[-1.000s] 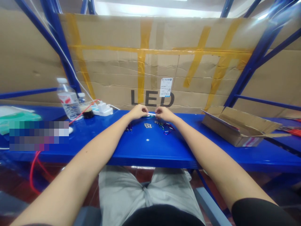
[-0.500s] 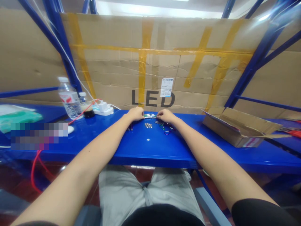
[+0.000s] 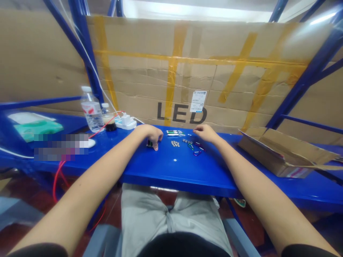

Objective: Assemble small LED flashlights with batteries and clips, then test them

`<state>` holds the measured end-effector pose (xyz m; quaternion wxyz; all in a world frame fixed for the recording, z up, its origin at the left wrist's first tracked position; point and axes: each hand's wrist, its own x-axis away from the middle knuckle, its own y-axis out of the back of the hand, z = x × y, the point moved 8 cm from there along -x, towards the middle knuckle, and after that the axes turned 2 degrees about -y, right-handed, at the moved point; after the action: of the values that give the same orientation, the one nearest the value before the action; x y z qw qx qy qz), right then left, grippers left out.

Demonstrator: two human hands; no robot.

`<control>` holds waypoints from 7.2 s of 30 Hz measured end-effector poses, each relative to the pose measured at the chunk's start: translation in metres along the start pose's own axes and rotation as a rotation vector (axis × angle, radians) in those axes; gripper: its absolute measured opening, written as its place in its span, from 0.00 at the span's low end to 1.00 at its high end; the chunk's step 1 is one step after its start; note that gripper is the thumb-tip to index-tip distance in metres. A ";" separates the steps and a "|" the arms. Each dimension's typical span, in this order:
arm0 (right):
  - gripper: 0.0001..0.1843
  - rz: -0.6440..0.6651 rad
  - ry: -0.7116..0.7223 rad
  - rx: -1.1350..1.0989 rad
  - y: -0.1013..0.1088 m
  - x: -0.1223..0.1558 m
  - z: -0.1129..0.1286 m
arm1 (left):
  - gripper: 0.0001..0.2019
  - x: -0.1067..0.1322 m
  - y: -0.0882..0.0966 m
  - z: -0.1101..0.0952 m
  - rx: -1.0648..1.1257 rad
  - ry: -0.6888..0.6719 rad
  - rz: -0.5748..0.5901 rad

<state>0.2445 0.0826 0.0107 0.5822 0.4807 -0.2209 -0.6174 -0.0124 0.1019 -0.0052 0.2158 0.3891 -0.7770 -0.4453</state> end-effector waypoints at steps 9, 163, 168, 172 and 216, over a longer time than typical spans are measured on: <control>0.12 0.047 0.037 -0.050 -0.007 0.008 0.012 | 0.16 0.043 -0.005 -0.041 -0.088 -0.214 -0.219; 0.08 -0.265 0.606 -0.188 0.001 0.044 0.117 | 0.12 0.028 -0.008 -0.066 0.533 -0.308 -0.506; 0.08 -0.248 0.622 -0.168 -0.002 0.044 0.117 | 0.12 0.027 -0.009 -0.064 0.521 -0.299 -0.495; 0.09 -0.229 0.591 -0.125 -0.004 0.041 0.115 | 0.11 0.025 -0.007 -0.062 0.501 -0.332 -0.493; 0.07 -0.089 0.569 -0.066 -0.022 0.028 0.102 | 0.09 0.033 -0.006 -0.080 0.372 -0.386 -0.538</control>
<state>0.1507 0.0319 0.0278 0.6084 0.6246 -0.0068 -0.4895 0.0249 0.0319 0.0307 -0.1334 0.5206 -0.7412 -0.4023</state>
